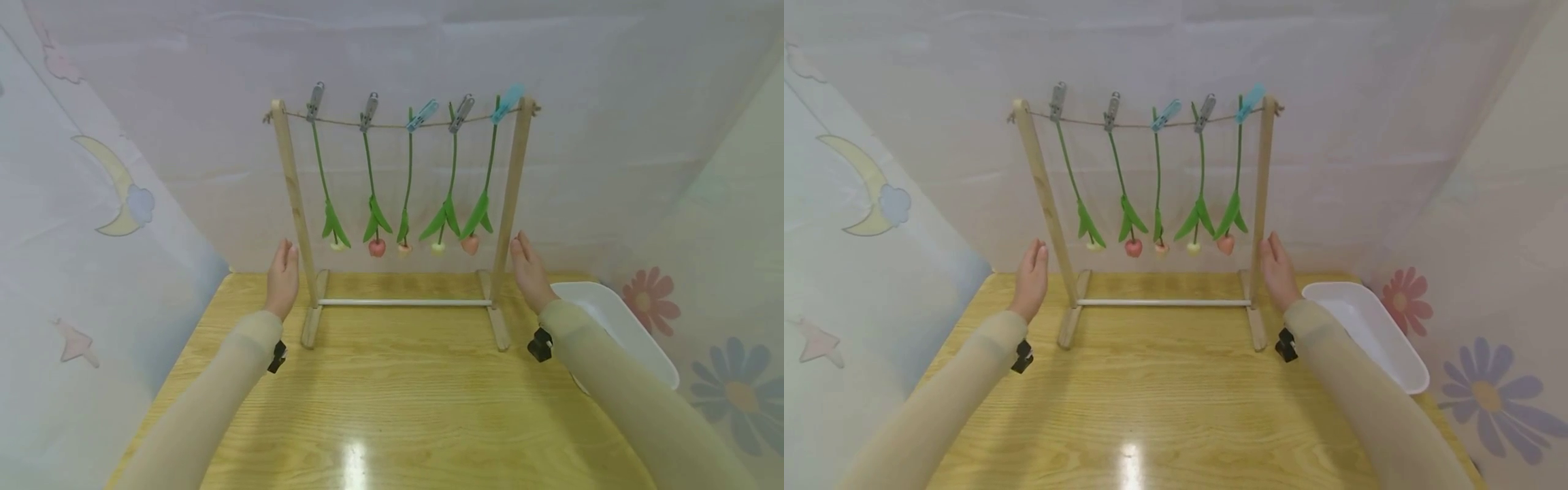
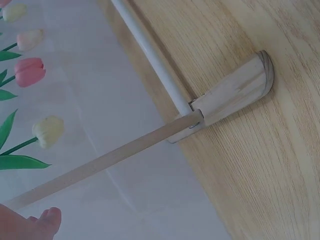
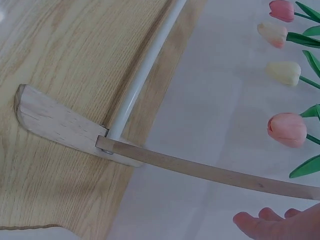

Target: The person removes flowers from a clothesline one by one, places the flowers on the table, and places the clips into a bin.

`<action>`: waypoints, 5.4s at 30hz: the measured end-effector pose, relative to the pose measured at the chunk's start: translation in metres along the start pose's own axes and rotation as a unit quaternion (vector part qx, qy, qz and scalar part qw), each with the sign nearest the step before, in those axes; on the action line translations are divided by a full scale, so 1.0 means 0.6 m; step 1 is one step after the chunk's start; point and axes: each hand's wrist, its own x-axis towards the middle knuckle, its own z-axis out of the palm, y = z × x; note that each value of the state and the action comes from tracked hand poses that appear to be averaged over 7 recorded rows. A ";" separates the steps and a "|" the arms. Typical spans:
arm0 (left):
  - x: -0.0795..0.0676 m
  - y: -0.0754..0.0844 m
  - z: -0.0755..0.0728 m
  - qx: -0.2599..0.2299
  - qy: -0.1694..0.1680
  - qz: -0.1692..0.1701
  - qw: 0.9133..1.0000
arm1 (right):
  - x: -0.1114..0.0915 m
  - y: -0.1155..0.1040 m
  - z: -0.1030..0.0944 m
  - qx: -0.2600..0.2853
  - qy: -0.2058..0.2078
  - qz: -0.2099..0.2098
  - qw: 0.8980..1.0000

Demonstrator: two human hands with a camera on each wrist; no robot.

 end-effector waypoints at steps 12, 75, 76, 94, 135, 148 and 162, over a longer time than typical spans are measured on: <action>0.010 0.010 0.005 -0.002 0.000 0.010 1.000 | 0.016 -0.004 -0.003 0.013 0.009 -0.001 1.000; 0.116 0.020 0.021 -0.012 0.018 0.012 1.000 | 0.115 0.022 0.029 0.020 0.068 -0.029 0.997; 0.116 0.019 0.022 -0.015 0.020 0.012 1.000 | 0.115 0.023 0.030 0.019 0.071 -0.032 0.997; 0.107 0.018 0.024 -0.015 0.047 0.013 0.999 | 0.103 0.013 0.034 0.009 0.083 -0.048 0.995; 0.106 0.009 0.027 -0.007 0.061 0.014 0.998 | 0.106 0.031 0.047 0.023 0.123 -0.081 0.989; 0.095 0.013 0.021 -0.004 0.056 0.015 0.998 | 0.095 0.029 0.045 0.023 0.112 -0.034 0.993; 0.089 0.015 0.021 -0.001 0.064 0.012 0.998 | 0.088 0.027 0.048 0.030 0.121 -0.037 0.991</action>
